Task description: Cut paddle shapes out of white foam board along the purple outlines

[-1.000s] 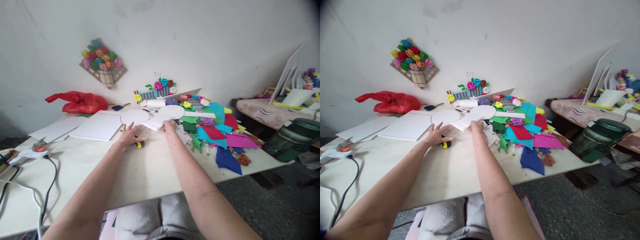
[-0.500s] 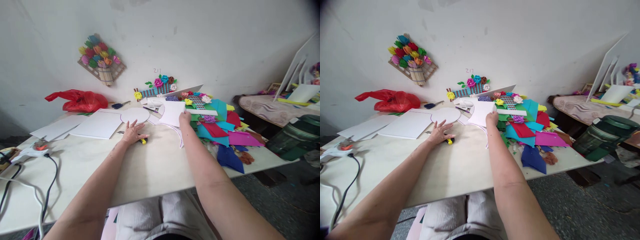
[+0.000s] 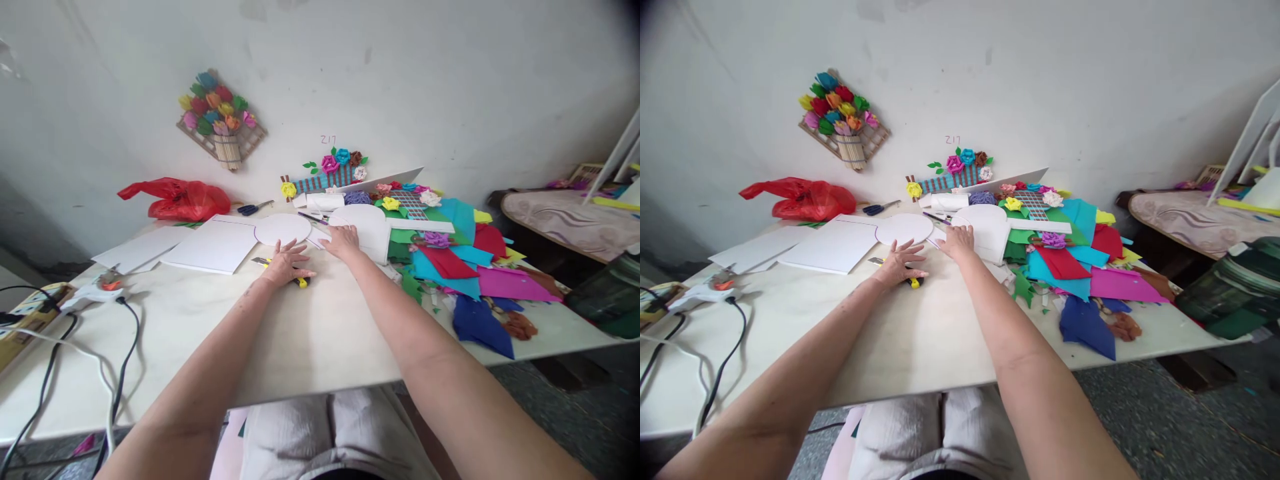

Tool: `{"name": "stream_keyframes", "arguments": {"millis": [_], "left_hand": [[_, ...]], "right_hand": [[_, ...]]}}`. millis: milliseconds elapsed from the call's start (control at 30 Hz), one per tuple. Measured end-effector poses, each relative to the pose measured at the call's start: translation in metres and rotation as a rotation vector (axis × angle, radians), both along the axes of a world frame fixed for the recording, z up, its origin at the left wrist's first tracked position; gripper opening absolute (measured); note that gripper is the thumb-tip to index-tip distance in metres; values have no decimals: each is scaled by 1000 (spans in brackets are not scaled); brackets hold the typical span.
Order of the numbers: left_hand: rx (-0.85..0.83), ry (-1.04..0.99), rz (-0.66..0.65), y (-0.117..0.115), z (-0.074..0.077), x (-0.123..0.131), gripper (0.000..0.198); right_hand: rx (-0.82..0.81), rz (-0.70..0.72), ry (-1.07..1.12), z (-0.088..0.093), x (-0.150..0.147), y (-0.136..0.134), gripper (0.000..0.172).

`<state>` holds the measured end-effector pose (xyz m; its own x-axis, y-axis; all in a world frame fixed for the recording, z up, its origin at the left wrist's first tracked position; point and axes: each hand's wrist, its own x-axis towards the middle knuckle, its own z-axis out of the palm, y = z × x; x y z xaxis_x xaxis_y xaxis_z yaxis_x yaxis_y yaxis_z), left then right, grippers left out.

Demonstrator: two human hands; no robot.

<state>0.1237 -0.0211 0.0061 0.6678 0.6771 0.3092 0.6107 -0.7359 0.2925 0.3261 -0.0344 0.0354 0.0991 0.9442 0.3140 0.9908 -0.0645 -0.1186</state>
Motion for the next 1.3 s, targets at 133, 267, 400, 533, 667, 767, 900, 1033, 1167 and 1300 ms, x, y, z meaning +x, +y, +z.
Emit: {"name": "stream_keyframes", "arguments": {"millis": [133, 267, 400, 533, 667, 767, 900, 1033, 1167, 1300], "left_hand": [[-34, 2, -17, -2, 1, 5, 51], [-40, -8, -64, -4, 0, 12, 53], [-40, -38, -96, -7, -1, 21, 57], [-32, -77, -93, -11, -1, 26, 67], [15, -111, -9, -12, 1, 20, 67], [65, -172, 269, -7, 5, 5, 49], [8, -117, 723, 5, 8, -27, 47], [-91, 69, 846, 14, 3, -53, 55], [-103, 146, 783, 17, -1, -64, 56], [-101, 188, 763, 14, -1, -65, 52]], "right_hand": [[-154, -72, -26, -9, -15, 12, 55], [-172, -87, -54, -11, -12, 15, 40], [-133, -58, -83, -11, -10, 11, 44], [-152, -12, -86, -13, -16, 7, 53], [-176, -60, -92, -9, -20, 8, 49], [-253, -186, -108, -1, -15, 10, 46], [-347, -265, -139, 7, -11, 9, 46], [-241, -175, -112, 13, -27, 0, 49], [-300, 132, 53, 19, -57, -8, 48], [-389, 259, 72, 20, -84, -15, 56]]}}
